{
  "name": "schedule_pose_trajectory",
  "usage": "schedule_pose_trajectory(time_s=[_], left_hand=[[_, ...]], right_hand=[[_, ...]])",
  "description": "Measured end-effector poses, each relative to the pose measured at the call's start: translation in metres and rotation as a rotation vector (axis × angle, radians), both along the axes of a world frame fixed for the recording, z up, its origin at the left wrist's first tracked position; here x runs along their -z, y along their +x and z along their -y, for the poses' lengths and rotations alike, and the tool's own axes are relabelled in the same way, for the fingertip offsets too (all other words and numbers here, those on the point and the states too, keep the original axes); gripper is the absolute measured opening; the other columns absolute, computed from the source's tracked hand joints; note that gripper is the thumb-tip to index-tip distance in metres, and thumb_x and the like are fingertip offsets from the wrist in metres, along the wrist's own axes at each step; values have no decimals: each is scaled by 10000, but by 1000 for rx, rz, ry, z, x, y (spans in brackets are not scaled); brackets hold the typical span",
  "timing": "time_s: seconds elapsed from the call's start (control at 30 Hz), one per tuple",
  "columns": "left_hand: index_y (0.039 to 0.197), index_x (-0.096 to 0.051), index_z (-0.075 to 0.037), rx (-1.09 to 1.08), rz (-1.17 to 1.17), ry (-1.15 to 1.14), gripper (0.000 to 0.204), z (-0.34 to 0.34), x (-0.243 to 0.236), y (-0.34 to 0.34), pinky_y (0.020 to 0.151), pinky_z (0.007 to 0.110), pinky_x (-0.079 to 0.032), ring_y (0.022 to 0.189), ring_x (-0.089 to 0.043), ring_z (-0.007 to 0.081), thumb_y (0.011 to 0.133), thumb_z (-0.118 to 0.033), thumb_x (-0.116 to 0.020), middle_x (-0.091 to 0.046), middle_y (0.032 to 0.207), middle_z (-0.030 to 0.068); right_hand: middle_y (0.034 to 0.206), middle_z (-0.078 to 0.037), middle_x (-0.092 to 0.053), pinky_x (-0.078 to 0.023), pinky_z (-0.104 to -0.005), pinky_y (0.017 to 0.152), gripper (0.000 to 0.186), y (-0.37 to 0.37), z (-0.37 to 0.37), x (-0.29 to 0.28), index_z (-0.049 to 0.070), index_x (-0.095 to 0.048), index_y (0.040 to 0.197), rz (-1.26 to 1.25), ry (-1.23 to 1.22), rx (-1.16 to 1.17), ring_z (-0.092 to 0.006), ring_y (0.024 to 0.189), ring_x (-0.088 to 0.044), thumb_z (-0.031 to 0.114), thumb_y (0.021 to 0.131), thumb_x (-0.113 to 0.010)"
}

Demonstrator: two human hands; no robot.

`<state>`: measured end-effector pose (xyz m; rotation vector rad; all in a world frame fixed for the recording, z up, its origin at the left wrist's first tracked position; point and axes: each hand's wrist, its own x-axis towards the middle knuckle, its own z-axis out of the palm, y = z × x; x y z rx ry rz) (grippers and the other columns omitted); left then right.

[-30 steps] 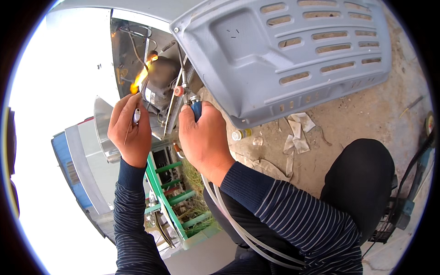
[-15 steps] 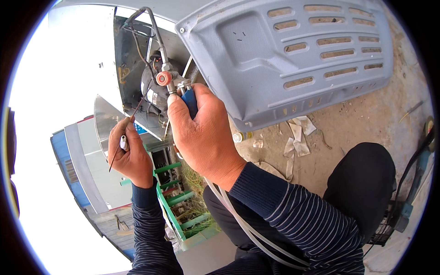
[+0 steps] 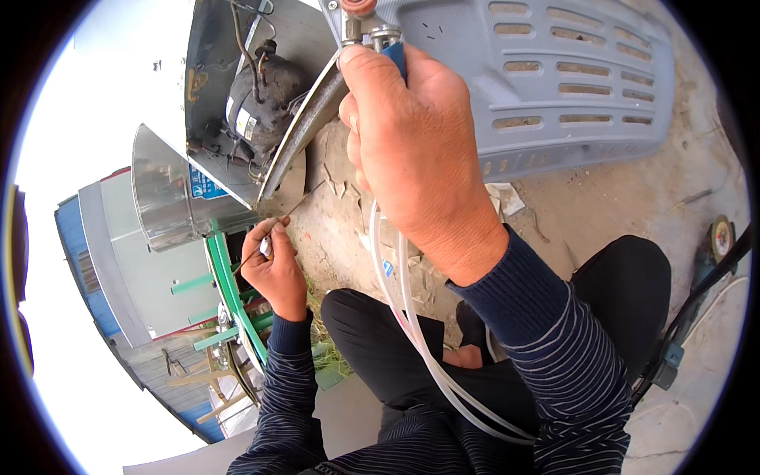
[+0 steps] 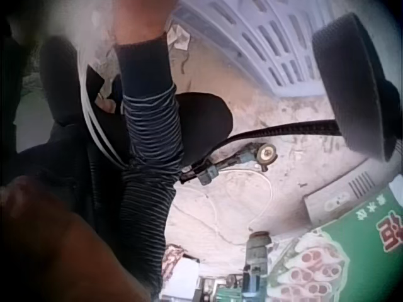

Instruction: The person uses a handheld blowtorch to heat a metal component inside an open appliance unit. They apply a soldering rod to the heated area to join or repair the metal, then briefly use a spray can on the component before continuing to heat it.

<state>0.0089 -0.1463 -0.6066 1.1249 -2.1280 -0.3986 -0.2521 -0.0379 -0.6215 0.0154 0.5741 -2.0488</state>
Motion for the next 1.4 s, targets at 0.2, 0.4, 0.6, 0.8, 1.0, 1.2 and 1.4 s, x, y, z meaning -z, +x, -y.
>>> schedule_pose_trajectory(time_s=[0.2,0.4,0.6,0.8,1.0,1.2,1.4], left_hand=[[950,-729,35,-332,106,278,99,19,111,69,567,222,-383,639,-503,28,956,-52,-683,-658,758,-10],[937,-775,24,-362,328,112,168,60,186,100,608,347,-505,598,-655,225,898,-121,-698,-692,685,162],[928,-796,-14,-413,398,216,191,87,253,108,768,428,-572,800,-738,372,869,-180,-722,-741,845,238],[936,-791,-3,-441,302,215,195,89,287,129,761,437,-570,808,-734,385,854,-155,-702,-743,852,230],[937,-791,-4,-437,273,190,184,91,273,121,777,446,-571,825,-729,396,861,-149,-707,-746,880,230],[957,-783,31,-452,96,72,164,69,203,121,780,404,-562,819,-732,353,901,-109,-719,-748,902,235],[996,-753,67,-500,-288,136,166,50,124,121,639,260,-469,685,-574,89,964,-94,-729,-718,809,64]], right_hand=[[693,19,-488,-324,-282,472,264,-40,-20,-30,83,-583,1096,241,105,-72,-96,476,-379,341,1040,-560],[707,48,-451,-270,-231,439,318,-25,-12,-15,58,-606,1174,11,72,24,-44,480,-343,348,1062,-540],[701,37,-450,-275,-233,422,349,-23,-8,-15,18,-604,1161,-5,24,49,-44,466,-346,349,1062,-557],[706,40,-450,-271,-230,413,320,-22,0,-16,43,-612,1162,5,27,47,-42,467,-346,343,1070,-549],[710,44,-430,-261,-229,410,314,-27,2,-15,71,-626,1189,-27,64,81,-41,476,-333,351,1077,-541],[713,53,-427,-263,-215,394,300,-38,1,-8,85,-631,1206,-56,134,67,-36,472,-323,335,1092,-511],[704,51,-418,-268,-212,384,314,-31,3,-35,69,-622,1211,-210,193,10,-31,460,-321,335,1101,-495]])
